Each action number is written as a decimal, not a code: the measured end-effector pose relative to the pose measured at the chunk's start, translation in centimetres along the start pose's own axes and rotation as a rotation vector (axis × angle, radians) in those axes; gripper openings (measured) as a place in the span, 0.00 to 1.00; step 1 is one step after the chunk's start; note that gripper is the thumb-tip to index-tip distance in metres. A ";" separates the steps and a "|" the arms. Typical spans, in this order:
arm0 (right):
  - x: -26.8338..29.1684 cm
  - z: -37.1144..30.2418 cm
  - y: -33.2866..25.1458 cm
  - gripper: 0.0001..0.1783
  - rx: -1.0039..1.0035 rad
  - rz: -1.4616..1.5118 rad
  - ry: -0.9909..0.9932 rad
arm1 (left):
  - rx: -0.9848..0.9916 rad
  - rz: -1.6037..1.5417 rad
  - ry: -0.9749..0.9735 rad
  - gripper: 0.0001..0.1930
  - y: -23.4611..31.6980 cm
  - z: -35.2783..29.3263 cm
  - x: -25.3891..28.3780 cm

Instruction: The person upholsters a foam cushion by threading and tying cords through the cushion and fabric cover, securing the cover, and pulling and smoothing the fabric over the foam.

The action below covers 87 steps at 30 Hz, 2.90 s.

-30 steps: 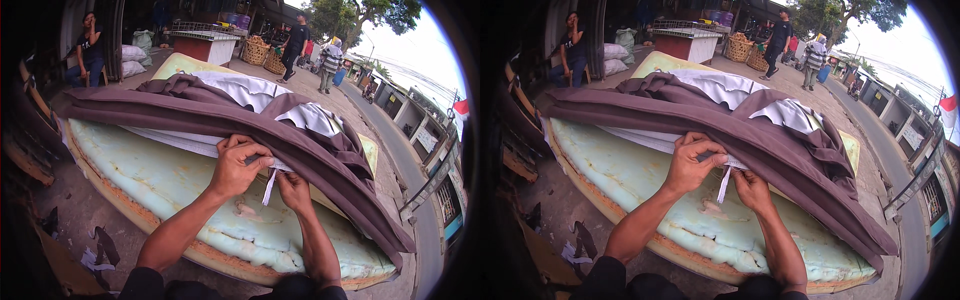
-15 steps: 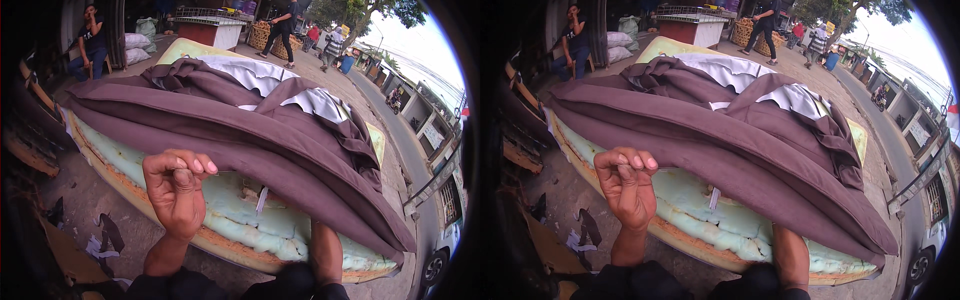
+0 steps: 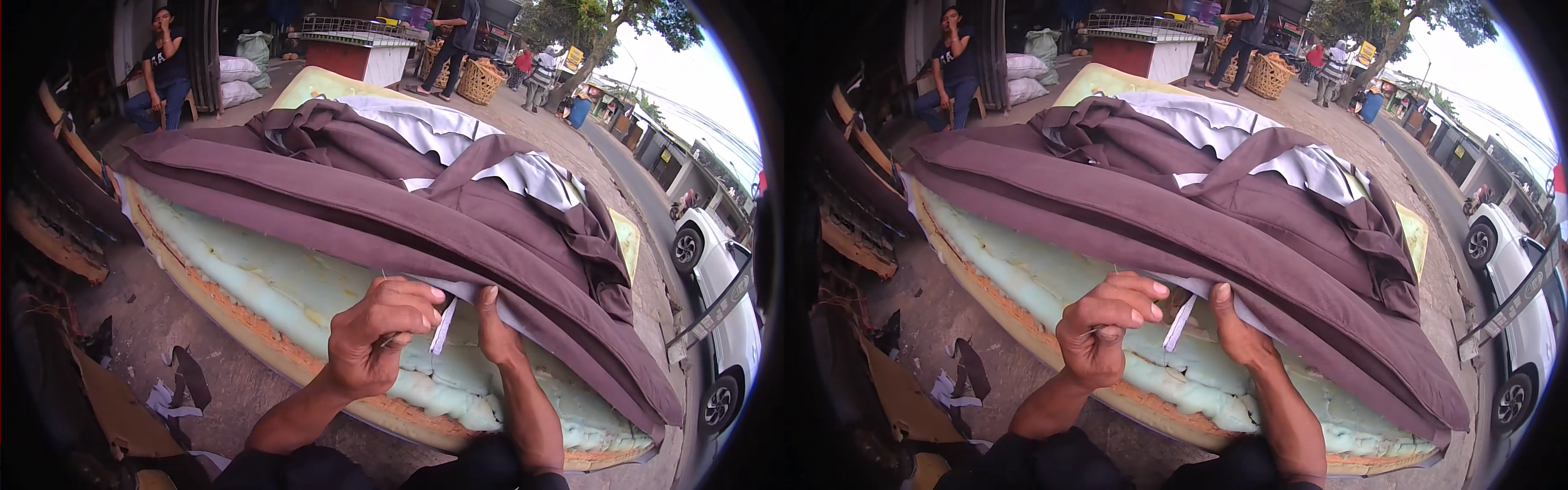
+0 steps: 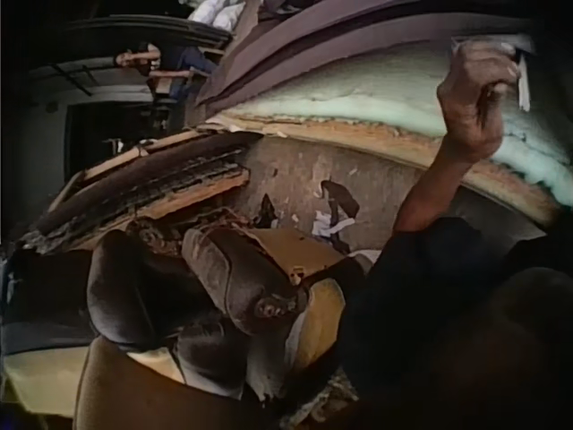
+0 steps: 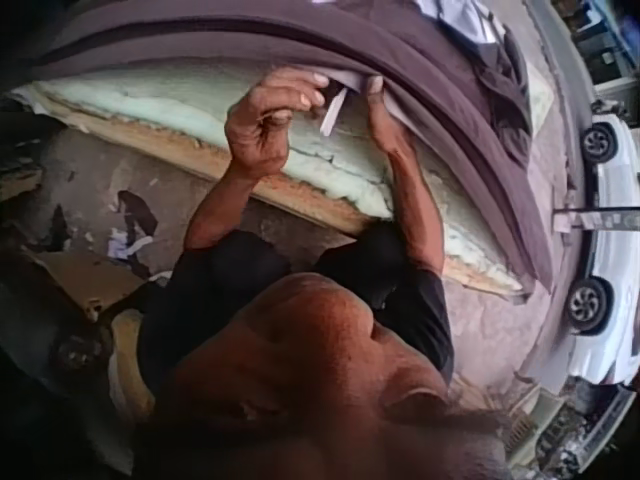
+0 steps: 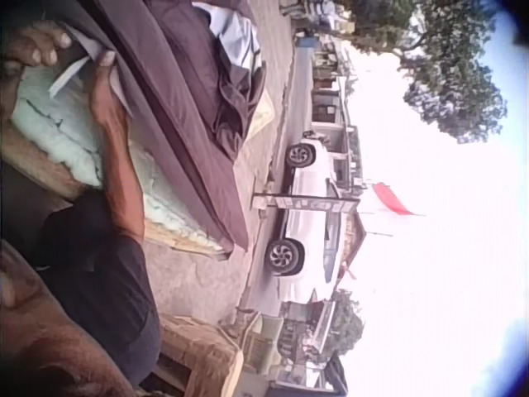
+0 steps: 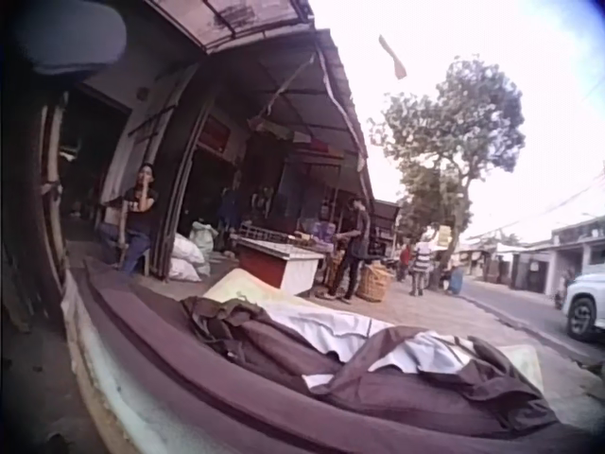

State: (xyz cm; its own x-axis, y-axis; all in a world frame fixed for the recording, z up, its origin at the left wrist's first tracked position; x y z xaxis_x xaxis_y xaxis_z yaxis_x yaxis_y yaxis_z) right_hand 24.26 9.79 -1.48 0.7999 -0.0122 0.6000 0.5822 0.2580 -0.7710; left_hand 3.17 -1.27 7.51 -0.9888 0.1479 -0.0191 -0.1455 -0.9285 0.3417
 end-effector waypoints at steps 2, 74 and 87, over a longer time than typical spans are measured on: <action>0.0 0.1 -2.1 0.47 -0.003 -0.003 0.043 | -0.028 0.082 -0.014 0.09 1.8 -0.6 -0.7; -8.8 -15.1 -7.0 0.45 0.645 -0.452 -0.622 | 0.889 0.506 -0.470 0.04 3.9 -13.0 1.6; -7.1 -16.7 -12.7 0.34 0.498 -0.631 -0.122 | 1.245 0.435 -0.070 0.07 4.0 -17.7 1.6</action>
State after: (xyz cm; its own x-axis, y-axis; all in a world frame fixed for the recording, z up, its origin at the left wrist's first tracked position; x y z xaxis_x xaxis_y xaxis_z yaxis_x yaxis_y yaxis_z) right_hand 13.58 -9.56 0.48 0.3042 -0.2011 0.9311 0.7622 0.6377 -0.1113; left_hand 0.39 -10.75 -7.84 -0.9377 -0.0286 0.3463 0.3458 0.0216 0.9381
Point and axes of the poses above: each hand's wrist, its own z-axis towards the middle knuckle, its own x-axis out of the back of the hand, y = z × x, the point moved 8 cm from there along z, towards the middle knuckle, and after that the axes turned 9 degrees about -z, right-handed, at the moved point
